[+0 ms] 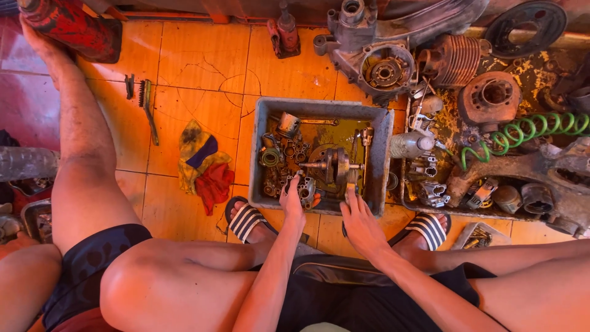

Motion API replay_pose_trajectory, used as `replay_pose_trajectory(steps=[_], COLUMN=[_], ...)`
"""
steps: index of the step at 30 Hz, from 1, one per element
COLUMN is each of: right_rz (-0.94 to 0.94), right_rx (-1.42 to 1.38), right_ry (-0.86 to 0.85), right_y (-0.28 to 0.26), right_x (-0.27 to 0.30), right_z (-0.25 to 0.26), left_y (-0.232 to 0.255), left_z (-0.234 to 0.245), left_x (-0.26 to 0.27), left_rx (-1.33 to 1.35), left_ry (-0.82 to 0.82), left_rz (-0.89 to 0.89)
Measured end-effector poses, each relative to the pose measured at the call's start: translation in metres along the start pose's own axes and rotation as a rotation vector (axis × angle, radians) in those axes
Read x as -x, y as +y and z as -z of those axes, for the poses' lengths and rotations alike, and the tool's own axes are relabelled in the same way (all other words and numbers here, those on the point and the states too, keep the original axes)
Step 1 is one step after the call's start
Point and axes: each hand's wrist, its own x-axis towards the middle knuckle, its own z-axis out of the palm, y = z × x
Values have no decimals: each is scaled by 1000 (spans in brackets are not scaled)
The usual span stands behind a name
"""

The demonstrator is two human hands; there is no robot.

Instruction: The person sits on the floor and cleans various disassembled engine parts using a small brush and a liquid solvent in a plastic tray. They scrub the interior and exterior of a metal cylinder block and other components, occasionally dipping them into the solvent.

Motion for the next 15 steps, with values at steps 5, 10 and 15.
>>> replay_pose_trajectory(steps=[5, 10, 15], right_rz=[-133, -206, -195], right_rx=[-174, -317, -513], right_ry=[31, 94, -21], right_y=[3, -2, 0], right_x=[-40, -62, -53], right_z=[-7, -25, -5], left_y=[17, -34, -49], left_z=[-16, 8, 13], left_x=[28, -44, -65], left_rx=[-57, -45, 82], left_ry=[-1, 3, -80], left_rz=[25, 40, 68])
